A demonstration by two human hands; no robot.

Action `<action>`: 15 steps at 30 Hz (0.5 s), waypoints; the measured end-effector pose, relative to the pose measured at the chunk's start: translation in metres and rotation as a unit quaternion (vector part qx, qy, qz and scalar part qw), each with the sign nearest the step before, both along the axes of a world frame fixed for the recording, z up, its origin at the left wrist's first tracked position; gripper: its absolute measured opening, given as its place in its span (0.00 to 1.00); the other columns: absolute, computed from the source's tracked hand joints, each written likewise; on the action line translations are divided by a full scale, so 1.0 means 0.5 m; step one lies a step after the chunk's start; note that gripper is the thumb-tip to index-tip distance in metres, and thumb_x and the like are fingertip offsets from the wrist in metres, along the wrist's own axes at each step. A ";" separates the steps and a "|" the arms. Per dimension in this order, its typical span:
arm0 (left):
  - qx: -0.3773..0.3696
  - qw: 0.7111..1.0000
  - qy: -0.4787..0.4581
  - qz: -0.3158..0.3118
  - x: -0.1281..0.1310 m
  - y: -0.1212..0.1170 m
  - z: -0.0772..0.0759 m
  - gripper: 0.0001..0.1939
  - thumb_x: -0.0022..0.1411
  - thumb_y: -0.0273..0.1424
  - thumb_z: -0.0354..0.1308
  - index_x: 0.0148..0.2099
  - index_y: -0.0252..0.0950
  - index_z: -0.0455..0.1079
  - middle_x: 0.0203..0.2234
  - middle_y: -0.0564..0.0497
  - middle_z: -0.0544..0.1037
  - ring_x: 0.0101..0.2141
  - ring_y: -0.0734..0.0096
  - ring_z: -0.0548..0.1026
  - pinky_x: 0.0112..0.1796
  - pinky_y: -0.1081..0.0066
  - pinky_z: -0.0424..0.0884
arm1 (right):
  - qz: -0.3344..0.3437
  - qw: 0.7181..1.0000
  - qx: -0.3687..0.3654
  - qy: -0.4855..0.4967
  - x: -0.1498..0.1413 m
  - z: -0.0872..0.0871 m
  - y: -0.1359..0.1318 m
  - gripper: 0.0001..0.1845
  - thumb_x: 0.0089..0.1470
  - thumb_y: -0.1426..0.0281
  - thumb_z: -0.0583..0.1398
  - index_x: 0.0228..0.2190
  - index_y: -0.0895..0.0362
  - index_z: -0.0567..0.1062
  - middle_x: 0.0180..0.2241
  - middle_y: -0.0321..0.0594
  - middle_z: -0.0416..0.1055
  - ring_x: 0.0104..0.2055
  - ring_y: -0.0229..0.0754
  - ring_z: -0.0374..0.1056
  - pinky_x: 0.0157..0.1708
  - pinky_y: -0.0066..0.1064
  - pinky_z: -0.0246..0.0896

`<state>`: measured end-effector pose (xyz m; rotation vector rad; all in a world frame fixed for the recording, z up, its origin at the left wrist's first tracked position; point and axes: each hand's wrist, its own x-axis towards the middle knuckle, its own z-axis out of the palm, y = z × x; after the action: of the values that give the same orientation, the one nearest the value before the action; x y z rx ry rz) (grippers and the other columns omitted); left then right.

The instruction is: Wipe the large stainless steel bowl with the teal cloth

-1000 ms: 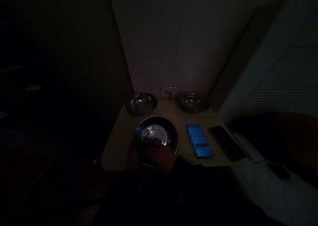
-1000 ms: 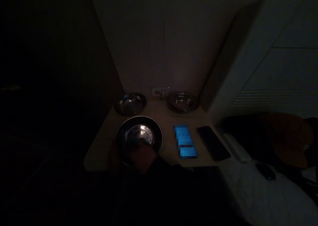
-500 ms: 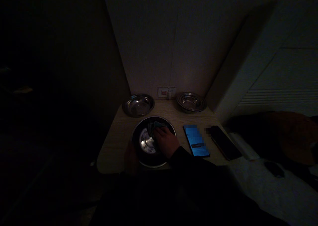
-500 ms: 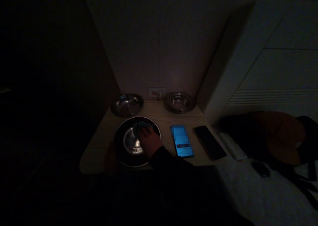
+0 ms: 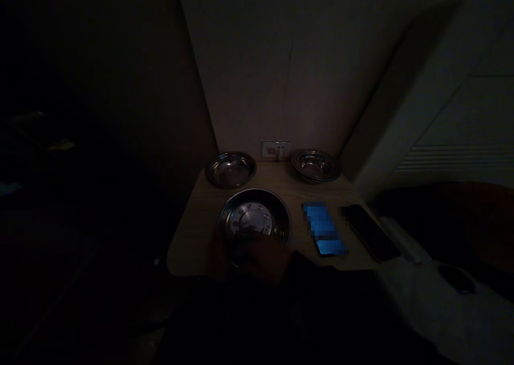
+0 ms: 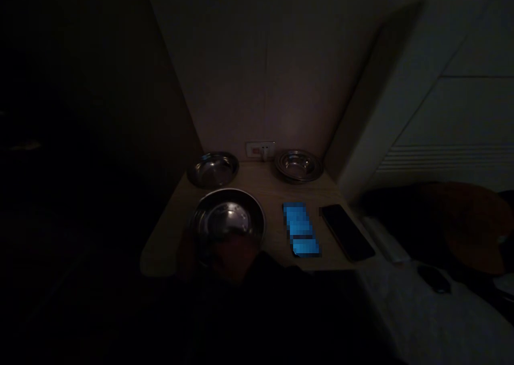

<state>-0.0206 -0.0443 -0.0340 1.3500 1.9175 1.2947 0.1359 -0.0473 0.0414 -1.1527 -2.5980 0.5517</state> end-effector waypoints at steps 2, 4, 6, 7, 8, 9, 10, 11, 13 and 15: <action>-0.005 1.000 -0.007 -0.011 0.009 0.000 0.015 0.19 0.55 0.33 0.49 0.48 0.36 0.68 0.47 0.43 0.75 0.51 0.53 0.69 0.56 0.56 0.58 | 0.009 1.000 -0.010 -0.024 0.034 0.006 -0.010 0.09 0.50 0.69 0.58 0.34 0.56 0.77 0.31 0.44 0.75 0.36 0.46 0.70 0.33 0.33 0.64; -0.022 0.999 -0.035 -0.007 0.016 0.001 0.028 0.16 0.55 0.33 0.51 0.45 0.37 0.70 0.43 0.43 0.77 0.49 0.52 0.70 0.55 0.56 0.59 | 0.010 0.999 -0.014 -0.036 0.047 0.007 -0.014 0.09 0.50 0.70 0.58 0.33 0.56 0.77 0.31 0.44 0.75 0.37 0.47 0.70 0.33 0.34 0.64; -0.036 0.997 -0.069 0.001 0.018 0.004 0.034 0.14 0.54 0.33 0.53 0.42 0.38 0.71 0.40 0.44 0.78 0.47 0.52 0.71 0.54 0.56 0.61 | 0.009 0.999 -0.016 -0.032 0.036 0.002 -0.014 0.11 0.51 0.71 0.57 0.37 0.56 0.76 0.35 0.44 0.75 0.40 0.46 0.70 0.37 0.34 0.64; -0.040 0.996 -0.083 0.005 0.017 0.005 0.035 0.13 0.53 0.34 0.54 0.41 0.38 0.71 0.39 0.45 0.78 0.47 0.52 0.72 0.54 0.56 0.61 | 0.005 1.000 -0.015 -0.016 0.022 -0.003 -0.014 0.12 0.52 0.72 0.56 0.39 0.56 0.75 0.38 0.43 0.74 0.42 0.45 0.69 0.40 0.33 0.64; -0.042 0.995 -0.092 0.007 0.015 0.006 0.034 0.13 0.53 0.34 0.54 0.41 0.38 0.71 0.39 0.45 0.78 0.47 0.52 0.71 0.54 0.57 0.61 | -0.003 1.000 -0.013 0.010 0.006 -0.009 -0.014 0.14 0.53 0.72 0.56 0.43 0.56 0.73 0.41 0.43 0.73 0.45 0.43 0.68 0.42 0.32 0.64; -0.042 0.994 -0.098 0.010 0.012 0.007 0.032 0.12 0.54 0.34 0.53 0.40 0.38 0.71 0.38 0.45 0.78 0.48 0.53 0.71 0.54 0.57 0.61 | -0.014 0.999 -0.009 0.043 -0.012 -0.015 -0.015 0.16 0.54 0.72 0.55 0.46 0.56 0.71 0.44 0.44 0.72 0.47 0.42 0.67 0.45 0.32 0.63; -0.043 0.994 -0.101 0.013 0.008 0.008 0.030 0.12 0.55 0.34 0.51 0.40 0.37 0.70 0.38 0.44 0.77 0.48 0.53 0.72 0.53 0.57 0.62 | -0.025 0.997 -0.004 0.076 -0.028 -0.021 -0.017 0.18 0.56 0.72 0.55 0.48 0.57 0.69 0.45 0.44 0.71 0.48 0.42 0.66 0.47 0.31 0.62; -0.043 0.993 -0.105 0.016 0.005 0.008 0.028 0.12 0.56 0.34 0.49 0.40 0.36 0.70 0.38 0.44 0.77 0.47 0.53 0.72 0.53 0.57 0.63 | -0.035 0.994 0.003 0.105 -0.040 -0.026 -0.019 0.19 0.57 0.72 0.54 0.50 0.58 0.68 0.47 0.45 0.71 0.49 0.42 0.65 0.48 0.32 0.61; -0.043 0.993 -0.110 0.017 0.000 0.006 0.026 0.13 0.58 0.33 0.46 0.38 0.35 0.70 0.36 0.42 0.77 0.46 0.52 0.72 0.52 0.55 0.63 | -0.029 0.992 0.012 0.125 -0.046 -0.032 -0.028 0.20 0.58 0.72 0.53 0.52 0.60 0.65 0.48 0.45 0.70 0.50 0.42 0.63 0.50 0.32 0.60; -0.037 0.993 -0.115 0.009 -0.001 0.004 0.024 0.13 0.59 0.33 0.46 0.39 0.35 0.70 0.37 0.43 0.77 0.46 0.52 0.72 0.53 0.54 0.62 | 0.014 0.995 0.024 0.097 -0.025 -0.035 -0.039 0.21 0.58 0.72 0.53 0.53 0.61 0.65 0.50 0.44 0.69 0.51 0.43 0.62 0.51 0.34 0.60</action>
<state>-0.0209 -0.0421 -0.0218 1.0969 1.8045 1.3135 0.1236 -0.0669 0.0241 -0.9970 -2.4509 0.5737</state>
